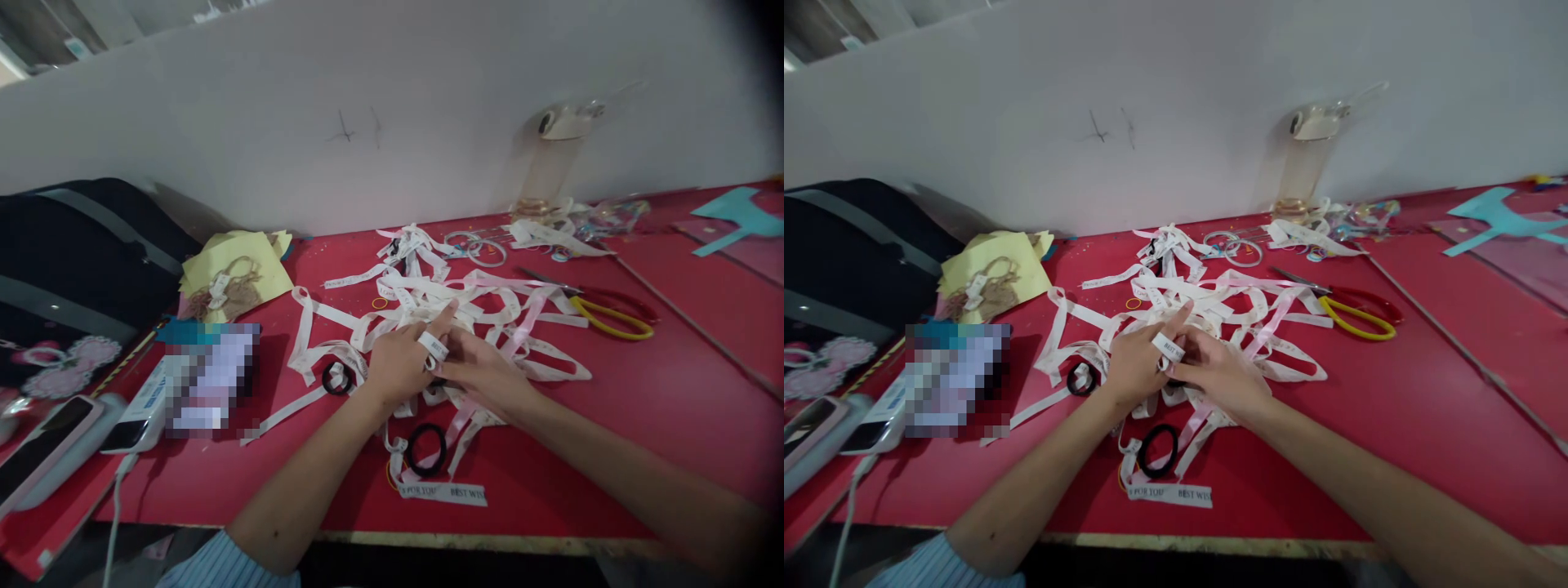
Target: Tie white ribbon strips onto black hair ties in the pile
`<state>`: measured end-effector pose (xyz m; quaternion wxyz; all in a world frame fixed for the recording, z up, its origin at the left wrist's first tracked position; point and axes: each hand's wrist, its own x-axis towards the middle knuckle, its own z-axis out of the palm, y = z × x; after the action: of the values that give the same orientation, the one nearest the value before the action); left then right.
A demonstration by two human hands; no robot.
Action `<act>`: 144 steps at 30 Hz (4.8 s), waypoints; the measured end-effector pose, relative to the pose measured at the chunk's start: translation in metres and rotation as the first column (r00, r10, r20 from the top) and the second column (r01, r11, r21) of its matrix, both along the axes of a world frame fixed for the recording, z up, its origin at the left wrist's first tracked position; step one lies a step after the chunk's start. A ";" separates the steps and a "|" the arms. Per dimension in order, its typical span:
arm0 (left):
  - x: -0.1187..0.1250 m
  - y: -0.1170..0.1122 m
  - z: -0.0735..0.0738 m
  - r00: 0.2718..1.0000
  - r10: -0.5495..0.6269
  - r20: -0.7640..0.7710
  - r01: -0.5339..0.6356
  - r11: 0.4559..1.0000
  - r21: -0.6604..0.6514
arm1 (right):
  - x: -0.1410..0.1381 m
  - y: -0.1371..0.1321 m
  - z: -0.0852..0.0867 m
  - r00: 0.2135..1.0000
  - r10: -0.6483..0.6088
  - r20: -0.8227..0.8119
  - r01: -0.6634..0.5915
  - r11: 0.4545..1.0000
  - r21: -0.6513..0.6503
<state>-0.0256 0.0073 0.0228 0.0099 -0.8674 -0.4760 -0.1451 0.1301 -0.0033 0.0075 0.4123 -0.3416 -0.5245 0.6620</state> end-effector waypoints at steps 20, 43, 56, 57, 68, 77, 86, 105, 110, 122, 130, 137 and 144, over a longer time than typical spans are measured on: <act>0.001 0.001 0.002 0.990 0.124 -0.061 -0.129 0.989 -0.076 | 0.007 -0.001 0.014 0.813 -0.503 0.293 -0.058 0.430 0.901; -0.004 0.002 0.002 0.996 0.071 0.053 -0.064 0.991 -0.122 | 0.007 0.002 0.008 0.859 -0.411 0.305 0.050 0.660 0.750; -0.005 0.002 0.007 0.992 0.117 -0.045 -0.121 0.985 -0.120 | 0.009 0.003 0.006 0.848 -0.354 0.395 -0.012 0.731 0.682; -0.004 0.001 0.008 0.992 0.114 -0.058 -0.121 0.986 -0.118 | 0.009 0.003 0.006 0.839 -0.357 0.411 -0.020 0.734 0.679; -0.004 0.002 0.007 0.981 0.144 -0.130 -0.154 0.985 -0.075 | 0.008 0.002 0.004 0.812 -0.369 0.453 -0.057 0.722 0.690; -0.005 0.003 0.003 0.982 0.093 -0.162 -0.100 0.994 -0.035 | 0.009 0.005 0.001 0.784 -0.387 0.486 -0.020 0.766 0.643; -0.004 0.001 0.007 0.985 0.069 -0.155 -0.075 0.997 -0.033 | 0.009 0.004 0.005 0.852 -0.380 0.361 0.031 0.723 0.690; -0.004 0.003 0.005 0.994 0.061 -0.088 -0.068 0.994 -0.081 | 0.009 0.003 0.006 0.878 -0.373 0.301 0.047 0.692 0.721; -0.005 0.004 0.003 0.995 0.031 -0.091 -0.040 0.995 -0.095 | 0.010 0.003 0.005 0.877 -0.360 0.318 0.025 0.695 0.719; -0.006 0.006 0.000 0.982 0.018 -0.190 -0.042 0.991 -0.124 | 0.013 0.005 0.003 0.781 -0.304 0.546 -0.172 0.736 0.655; -0.004 0.005 0.002 0.978 0.035 -0.206 -0.063 0.990 -0.130 | 0.013 0.006 0.001 0.808 -0.299 0.508 -0.146 0.733 0.664; -0.004 0.005 0.002 0.980 0.026 -0.200 -0.054 0.989 -0.137 | 0.013 0.005 0.003 0.807 -0.290 0.514 -0.153 0.739 0.656; -0.003 0.005 0.001 0.982 0.045 -0.186 -0.072 0.987 -0.143 | 0.013 0.007 0.004 0.820 -0.295 0.491 -0.145 0.722 0.676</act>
<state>-0.0291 0.0120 0.0240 -0.0072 -0.8609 -0.5079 -0.0290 0.1435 0.0033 0.0111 0.3611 -0.3668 -0.8141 0.2687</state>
